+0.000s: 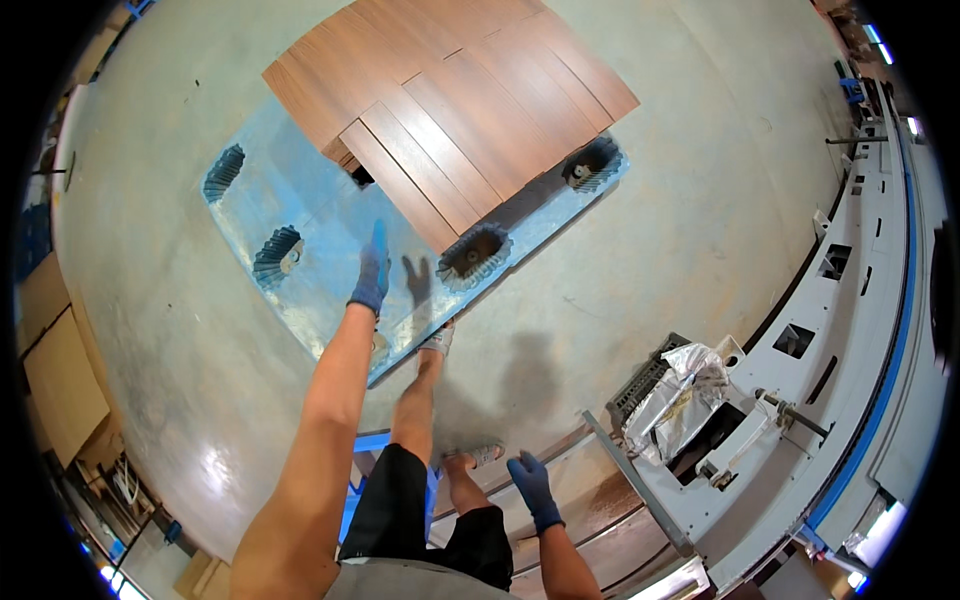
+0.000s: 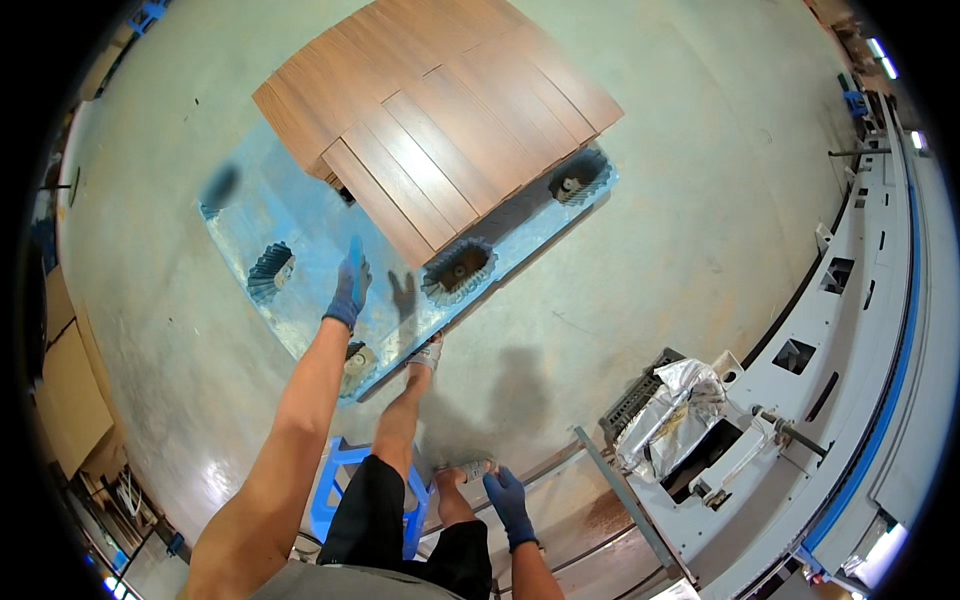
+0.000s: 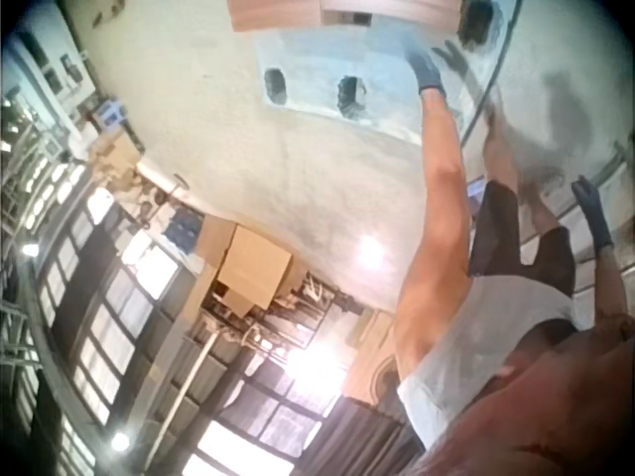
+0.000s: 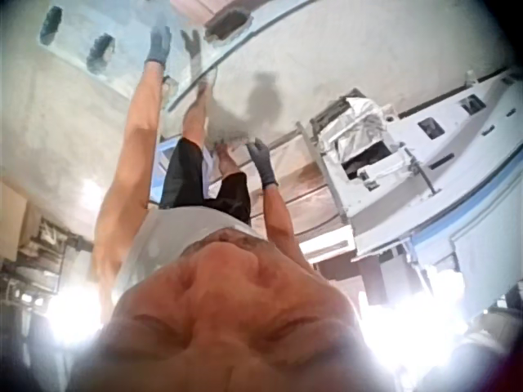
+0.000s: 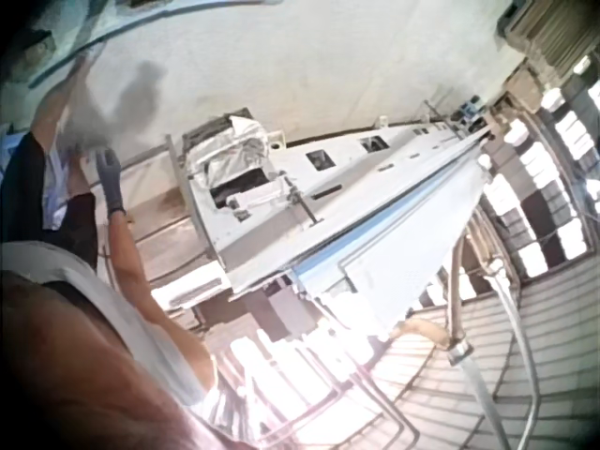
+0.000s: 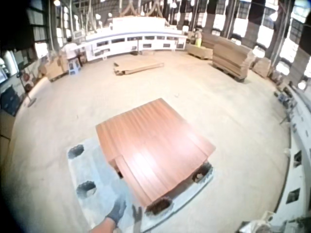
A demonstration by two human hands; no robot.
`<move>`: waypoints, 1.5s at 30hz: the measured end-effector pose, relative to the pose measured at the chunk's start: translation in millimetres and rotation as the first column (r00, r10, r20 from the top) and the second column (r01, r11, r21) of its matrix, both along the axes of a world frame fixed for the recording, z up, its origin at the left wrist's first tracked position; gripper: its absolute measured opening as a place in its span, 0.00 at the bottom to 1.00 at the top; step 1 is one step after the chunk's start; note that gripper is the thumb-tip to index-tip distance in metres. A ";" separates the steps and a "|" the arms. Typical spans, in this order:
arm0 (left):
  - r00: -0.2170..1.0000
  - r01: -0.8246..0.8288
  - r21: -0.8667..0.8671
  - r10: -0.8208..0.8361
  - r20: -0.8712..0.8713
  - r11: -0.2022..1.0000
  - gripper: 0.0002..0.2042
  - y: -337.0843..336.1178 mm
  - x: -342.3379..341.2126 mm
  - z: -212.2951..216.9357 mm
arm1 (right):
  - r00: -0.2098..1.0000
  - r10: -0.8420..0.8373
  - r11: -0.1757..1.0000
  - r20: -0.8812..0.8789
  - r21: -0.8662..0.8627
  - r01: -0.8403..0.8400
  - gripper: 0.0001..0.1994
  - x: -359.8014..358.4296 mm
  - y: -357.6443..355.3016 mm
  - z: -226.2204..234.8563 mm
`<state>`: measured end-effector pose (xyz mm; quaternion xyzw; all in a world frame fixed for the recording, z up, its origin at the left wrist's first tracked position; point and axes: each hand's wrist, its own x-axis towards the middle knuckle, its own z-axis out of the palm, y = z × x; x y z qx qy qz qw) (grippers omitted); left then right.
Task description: The person collects wooden boards from a machine table, aligns them into bundles by hand, and carries and stacks the boards onto a pallet.
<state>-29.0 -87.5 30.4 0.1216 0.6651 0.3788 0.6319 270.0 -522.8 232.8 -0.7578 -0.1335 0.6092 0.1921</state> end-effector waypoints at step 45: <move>0.850 0.484 -0.142 -0.502 -0.160 0.864 0.20 -389.4 88.2 152.6 | 0.858 -0.032 0.915 0.513 0.361 -0.182 0.11 53.8 -257.0 136.1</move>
